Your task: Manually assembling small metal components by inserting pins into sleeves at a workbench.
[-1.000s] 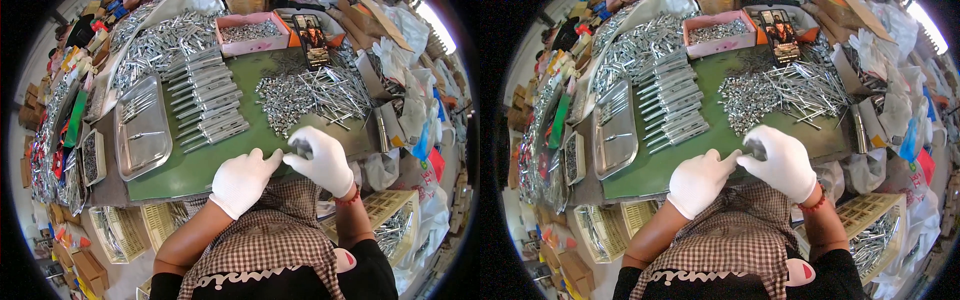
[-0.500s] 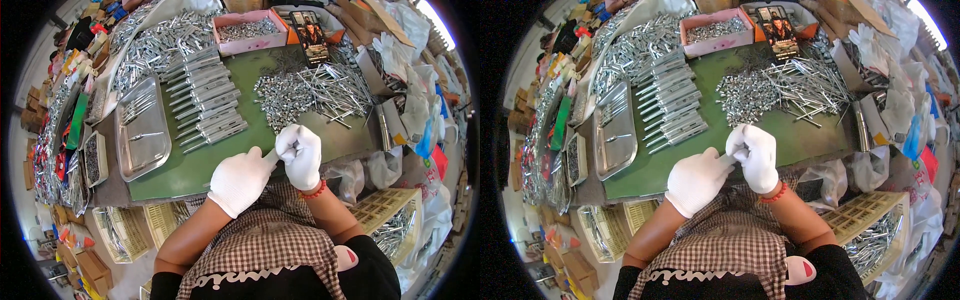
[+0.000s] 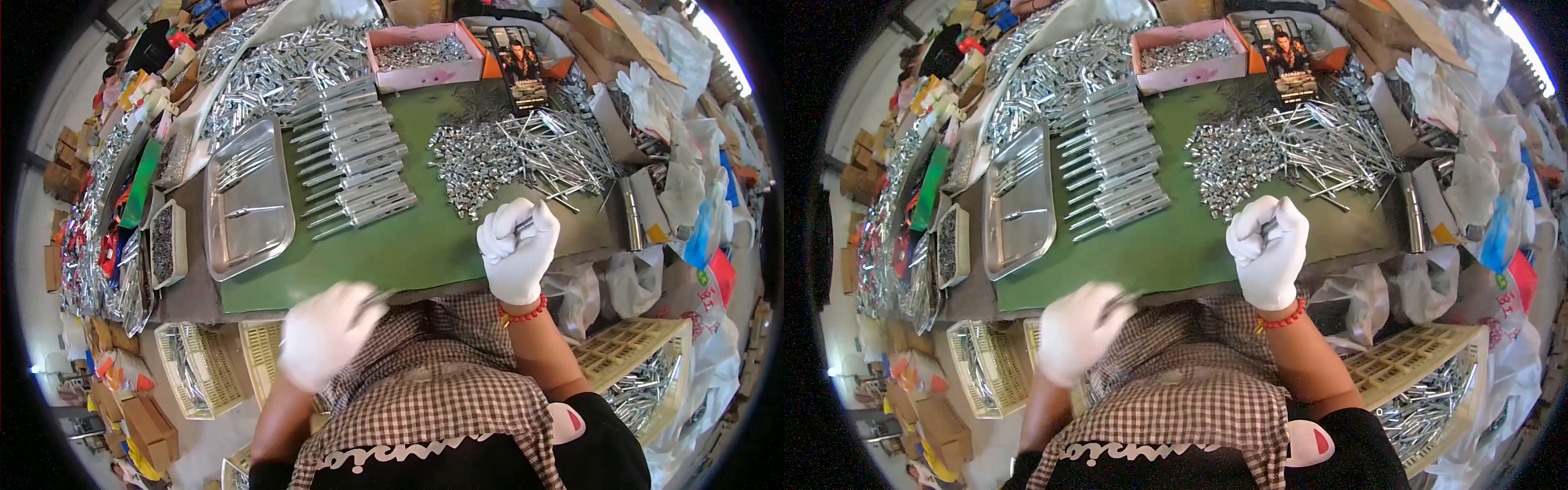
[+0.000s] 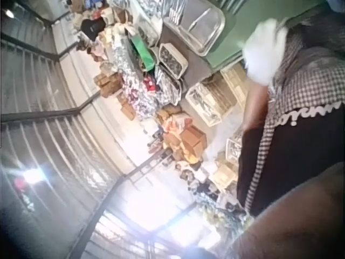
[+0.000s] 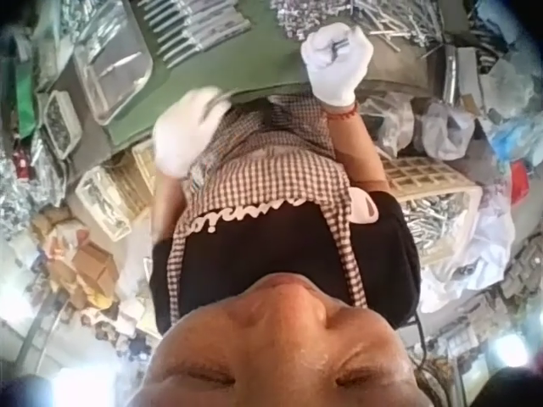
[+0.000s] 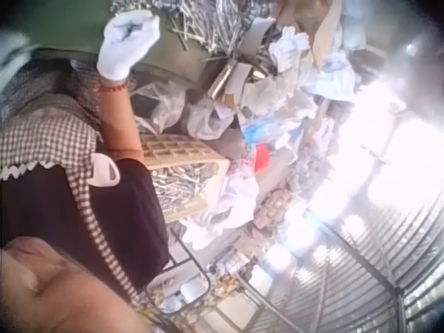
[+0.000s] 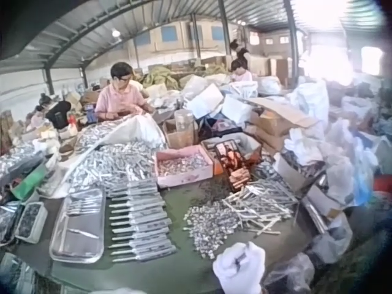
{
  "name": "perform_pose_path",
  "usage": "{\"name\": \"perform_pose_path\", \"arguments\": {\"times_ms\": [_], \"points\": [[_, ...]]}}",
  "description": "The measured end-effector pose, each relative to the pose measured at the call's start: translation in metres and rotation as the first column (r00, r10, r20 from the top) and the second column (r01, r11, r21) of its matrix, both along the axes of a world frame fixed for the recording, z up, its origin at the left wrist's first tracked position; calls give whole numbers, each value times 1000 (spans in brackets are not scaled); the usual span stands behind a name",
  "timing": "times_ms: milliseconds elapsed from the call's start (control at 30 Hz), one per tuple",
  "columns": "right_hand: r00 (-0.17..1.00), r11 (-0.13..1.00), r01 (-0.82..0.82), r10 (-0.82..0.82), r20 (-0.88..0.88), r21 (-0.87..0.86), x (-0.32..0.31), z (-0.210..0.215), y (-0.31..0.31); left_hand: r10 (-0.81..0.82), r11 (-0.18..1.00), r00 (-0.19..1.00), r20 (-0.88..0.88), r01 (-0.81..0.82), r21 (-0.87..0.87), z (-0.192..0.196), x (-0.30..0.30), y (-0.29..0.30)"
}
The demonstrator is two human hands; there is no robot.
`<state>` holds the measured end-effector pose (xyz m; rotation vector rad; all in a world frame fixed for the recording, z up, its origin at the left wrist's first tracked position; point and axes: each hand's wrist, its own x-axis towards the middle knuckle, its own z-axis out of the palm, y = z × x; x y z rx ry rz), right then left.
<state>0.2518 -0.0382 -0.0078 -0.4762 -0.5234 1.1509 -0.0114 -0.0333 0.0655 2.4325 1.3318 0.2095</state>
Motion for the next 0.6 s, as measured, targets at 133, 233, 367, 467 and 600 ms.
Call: {"name": "perform_pose_path", "arguments": {"times_ms": [133, 233, 367, 467, 600], "points": [[999, 998, -32, 33, 21, -48, -6, 5, 2, 181, 982, 942, -283, -158, 101, -9, -120, -36], [998, 998, -54, 54, 24, -16, -5, 2, 3, 281, 951, 959, -49, -271, 151, -5, -96, -30], [980, 994, 44, -23, 200, -101, -8, -1, 1, -7, 933, 993, 119, -37, 359, -10, -10, 16], [946, 965, 73, 13, 323, -251, -11, 6, -2, -58, 890, 983, 173, -28, 455, -27, 39, 56], [929, 968, -2, 95, 357, -252, -8, 10, -9, 6, 906, 999, -50, 15, 422, -33, 61, 73]]}}
